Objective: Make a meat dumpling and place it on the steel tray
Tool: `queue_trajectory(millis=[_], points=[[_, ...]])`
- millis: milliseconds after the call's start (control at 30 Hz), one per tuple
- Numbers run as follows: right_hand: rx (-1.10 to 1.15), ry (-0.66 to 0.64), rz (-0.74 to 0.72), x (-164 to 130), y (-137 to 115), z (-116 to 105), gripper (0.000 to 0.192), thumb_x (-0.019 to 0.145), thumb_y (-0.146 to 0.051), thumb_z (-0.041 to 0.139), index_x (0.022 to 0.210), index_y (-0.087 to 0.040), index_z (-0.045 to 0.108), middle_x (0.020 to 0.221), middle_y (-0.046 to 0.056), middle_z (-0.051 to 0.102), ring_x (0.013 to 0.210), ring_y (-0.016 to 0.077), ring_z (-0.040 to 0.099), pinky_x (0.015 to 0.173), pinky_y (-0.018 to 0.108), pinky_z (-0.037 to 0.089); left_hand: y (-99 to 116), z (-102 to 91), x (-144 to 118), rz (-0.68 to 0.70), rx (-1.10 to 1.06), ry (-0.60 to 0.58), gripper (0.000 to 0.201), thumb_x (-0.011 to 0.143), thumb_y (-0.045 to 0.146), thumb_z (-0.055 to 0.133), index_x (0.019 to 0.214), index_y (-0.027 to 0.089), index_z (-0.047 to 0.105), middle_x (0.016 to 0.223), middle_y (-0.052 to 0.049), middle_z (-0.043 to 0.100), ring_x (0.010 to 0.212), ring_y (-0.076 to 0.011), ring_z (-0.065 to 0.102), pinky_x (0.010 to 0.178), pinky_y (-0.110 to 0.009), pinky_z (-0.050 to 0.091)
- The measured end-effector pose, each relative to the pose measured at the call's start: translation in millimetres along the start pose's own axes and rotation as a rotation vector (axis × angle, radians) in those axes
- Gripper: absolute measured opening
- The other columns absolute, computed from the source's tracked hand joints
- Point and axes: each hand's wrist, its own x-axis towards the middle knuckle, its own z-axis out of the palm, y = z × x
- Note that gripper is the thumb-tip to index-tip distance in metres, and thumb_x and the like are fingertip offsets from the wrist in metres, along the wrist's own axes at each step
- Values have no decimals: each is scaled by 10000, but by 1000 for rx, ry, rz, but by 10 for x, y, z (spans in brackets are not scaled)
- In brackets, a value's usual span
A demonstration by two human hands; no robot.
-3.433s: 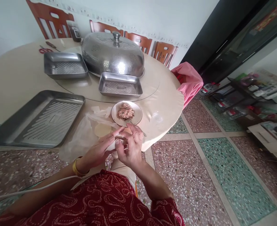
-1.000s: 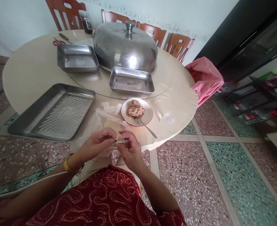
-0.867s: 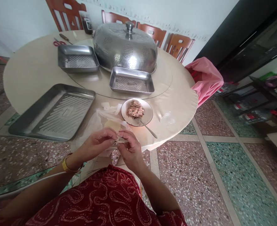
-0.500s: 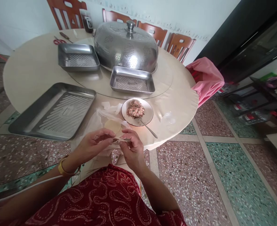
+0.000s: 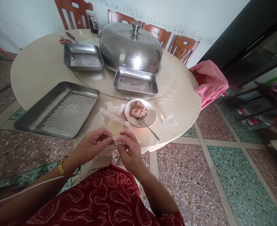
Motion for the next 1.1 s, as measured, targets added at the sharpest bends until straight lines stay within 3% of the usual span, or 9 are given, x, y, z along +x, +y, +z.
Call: queue_trajectory(millis=[167, 333, 633, 800, 967, 1100], points=[[-62, -69, 17, -3, -36, 20, 122, 890, -184, 588, 939, -262, 668, 1167, 65, 593, 1092, 179, 607, 771, 267, 537, 39, 11, -10, 6, 4, -12, 137, 842, 254, 540, 766, 158, 602, 712, 20, 583, 626, -89, 510, 579, -211, 417], [-31, -39, 3, -14, -16, 48, 128, 890, -181, 596, 967, -273, 640, 1165, 53, 602, 1106, 178, 597, 841, 296, 529, 26, -16, -29, 15, -77, -50, 146, 854, 253, 527, 795, 159, 622, 754, 2, 611, 690, -110, 553, 632, -233, 447], [-11, 26, -61, 28, -1, 68, 221, 897, -191, 607, 1088, -287, 664, 1172, 59, 627, 1109, 176, 615, 936, 346, 529, 12, -29, -69, 199, -63, -55, 148, 888, 193, 523, 917, 178, 668, 901, -26, 645, 788, -114, 594, 688, -234, 476], [-34, 102, -52, 44, -13, 66, 153, 886, -202, 624, 990, -271, 712, 1149, 69, 649, 1093, 197, 632, 853, 341, 573, 5, 29, -149, 300, 105, 85, 133, 874, 209, 581, 986, 167, 638, 883, -30, 639, 716, -105, 568, 655, -233, 488], [-33, 115, -32, 40, 6, 96, 139, 872, -198, 627, 968, -256, 708, 1161, 82, 638, 1065, 206, 640, 746, 311, 590, -79, 79, -167, 398, 272, 220, 23, 893, 172, 572, 872, 170, 581, 764, 1, 605, 668, -97, 550, 610, -212, 457], [-32, 118, -12, 45, 3, 107, 135, 881, -197, 615, 964, -262, 699, 1167, 75, 633, 1081, 194, 627, 764, 302, 586, -109, 94, -177, 497, 321, 255, 120, 909, 132, 542, 797, 174, 542, 747, -4, 603, 697, -106, 565, 640, -215, 459]])
